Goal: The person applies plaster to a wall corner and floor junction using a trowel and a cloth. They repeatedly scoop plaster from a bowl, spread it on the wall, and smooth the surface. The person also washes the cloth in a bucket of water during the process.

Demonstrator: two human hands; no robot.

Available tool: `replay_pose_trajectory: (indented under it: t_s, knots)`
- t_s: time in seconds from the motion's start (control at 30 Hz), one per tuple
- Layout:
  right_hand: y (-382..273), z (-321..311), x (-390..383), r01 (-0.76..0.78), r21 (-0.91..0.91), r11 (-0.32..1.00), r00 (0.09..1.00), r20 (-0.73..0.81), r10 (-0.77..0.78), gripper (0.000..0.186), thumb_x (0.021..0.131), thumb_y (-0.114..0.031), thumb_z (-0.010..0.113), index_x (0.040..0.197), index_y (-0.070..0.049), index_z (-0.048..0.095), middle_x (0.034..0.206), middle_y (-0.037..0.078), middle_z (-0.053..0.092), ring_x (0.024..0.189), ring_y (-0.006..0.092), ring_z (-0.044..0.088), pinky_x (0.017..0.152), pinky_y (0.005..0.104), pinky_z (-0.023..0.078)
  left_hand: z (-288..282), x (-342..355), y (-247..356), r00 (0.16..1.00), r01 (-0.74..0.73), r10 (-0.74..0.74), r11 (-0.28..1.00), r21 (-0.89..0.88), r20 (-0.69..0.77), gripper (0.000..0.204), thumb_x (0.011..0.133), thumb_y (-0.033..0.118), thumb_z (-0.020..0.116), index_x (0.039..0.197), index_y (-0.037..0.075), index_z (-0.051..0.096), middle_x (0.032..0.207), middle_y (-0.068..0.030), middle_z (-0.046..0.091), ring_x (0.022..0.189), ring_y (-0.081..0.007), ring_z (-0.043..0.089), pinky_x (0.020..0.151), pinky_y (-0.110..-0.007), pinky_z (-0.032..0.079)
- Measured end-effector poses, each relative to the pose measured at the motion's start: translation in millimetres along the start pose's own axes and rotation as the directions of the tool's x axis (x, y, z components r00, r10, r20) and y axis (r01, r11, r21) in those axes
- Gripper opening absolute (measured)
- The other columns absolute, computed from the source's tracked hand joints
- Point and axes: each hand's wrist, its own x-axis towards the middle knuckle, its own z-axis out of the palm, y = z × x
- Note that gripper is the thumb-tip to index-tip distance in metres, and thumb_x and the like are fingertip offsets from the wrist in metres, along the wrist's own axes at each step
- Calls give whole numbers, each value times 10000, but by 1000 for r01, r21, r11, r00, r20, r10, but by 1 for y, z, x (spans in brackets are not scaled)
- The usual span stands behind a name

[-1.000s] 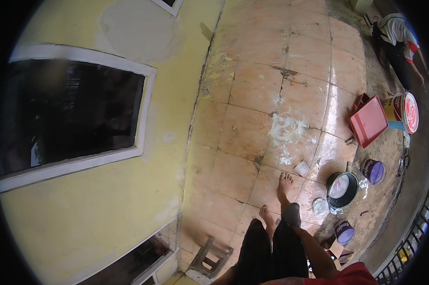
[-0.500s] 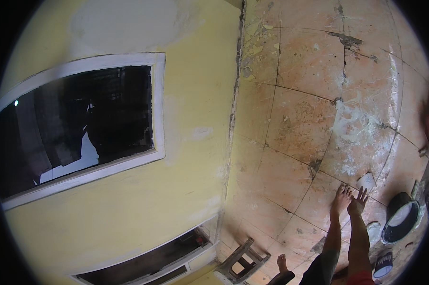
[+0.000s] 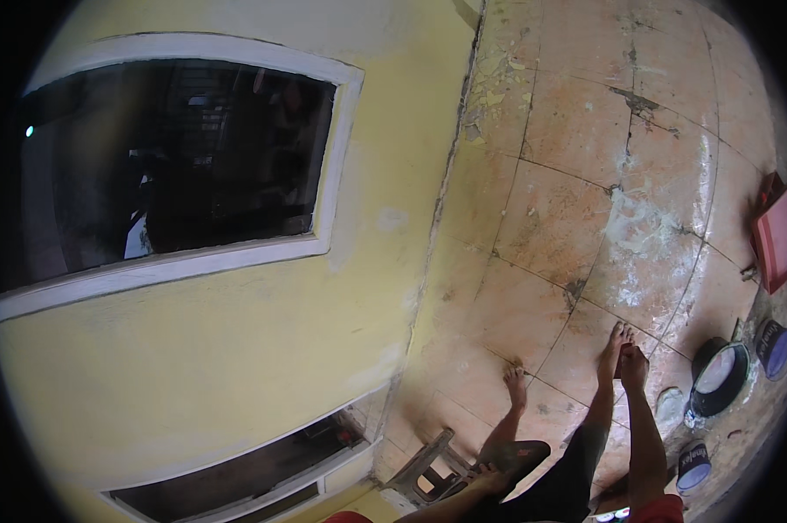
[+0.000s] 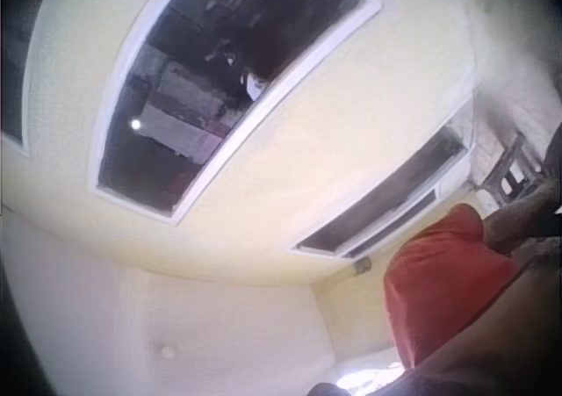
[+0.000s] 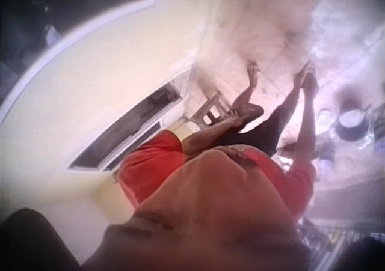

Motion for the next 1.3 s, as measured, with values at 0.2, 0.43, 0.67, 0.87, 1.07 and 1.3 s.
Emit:
replay_pose_trajectory:
  t_s: [0.2,0.43,0.67,0.87,1.07,1.3]
  knots:
    - [-208,-58,-203,90,298,950,913,356,-198,404,802,-20,732,1200,2,667,967,65,711,887,153,657,834,317,535,-131,-30,120,712,-679,700,705,206,-50,573,1012,246,586,1533,82,414,1513,-211,486,1409,-399,449,1163,-444,379]
    - [-360,-113,-376,-146,674,724,887,414,-206,270,877,12,736,1135,-17,667,1003,47,702,952,144,660,839,305,544,-233,-184,199,346,-923,862,241,302,371,288,1004,294,612,1216,103,657,1401,-133,594,1412,-344,450,1214,-544,270]
    - [-401,-116,-454,82,613,785,968,138,-209,284,935,-72,686,1207,-13,631,980,78,701,940,156,651,851,326,523,-253,-245,209,337,-920,795,166,354,504,238,997,316,609,1077,104,682,903,-113,725,905,-333,694,1194,-571,294]
    - [-418,-110,-488,294,213,932,956,-42,-292,248,974,-219,649,1043,11,714,861,161,719,796,216,670,751,374,525,-236,-283,218,208,-943,825,27,330,525,231,1003,298,591,1046,91,684,895,-142,724,904,-362,692,1163,-570,333]
    - [-423,-101,-510,317,232,919,943,-180,-280,269,971,-239,639,982,18,717,823,186,713,773,277,692,727,411,524,-219,-283,214,238,-939,807,48,342,540,235,991,286,605,1001,61,673,886,-180,705,878,-397,668,986,-526,465]
    - [-405,-88,-515,293,151,944,942,-214,-258,247,971,-224,648,977,8,732,780,138,697,747,209,649,706,361,508,-202,-295,203,180,-928,851,-19,373,493,241,961,268,645,939,32,682,846,-193,692,826,-406,654,765,-480,511]
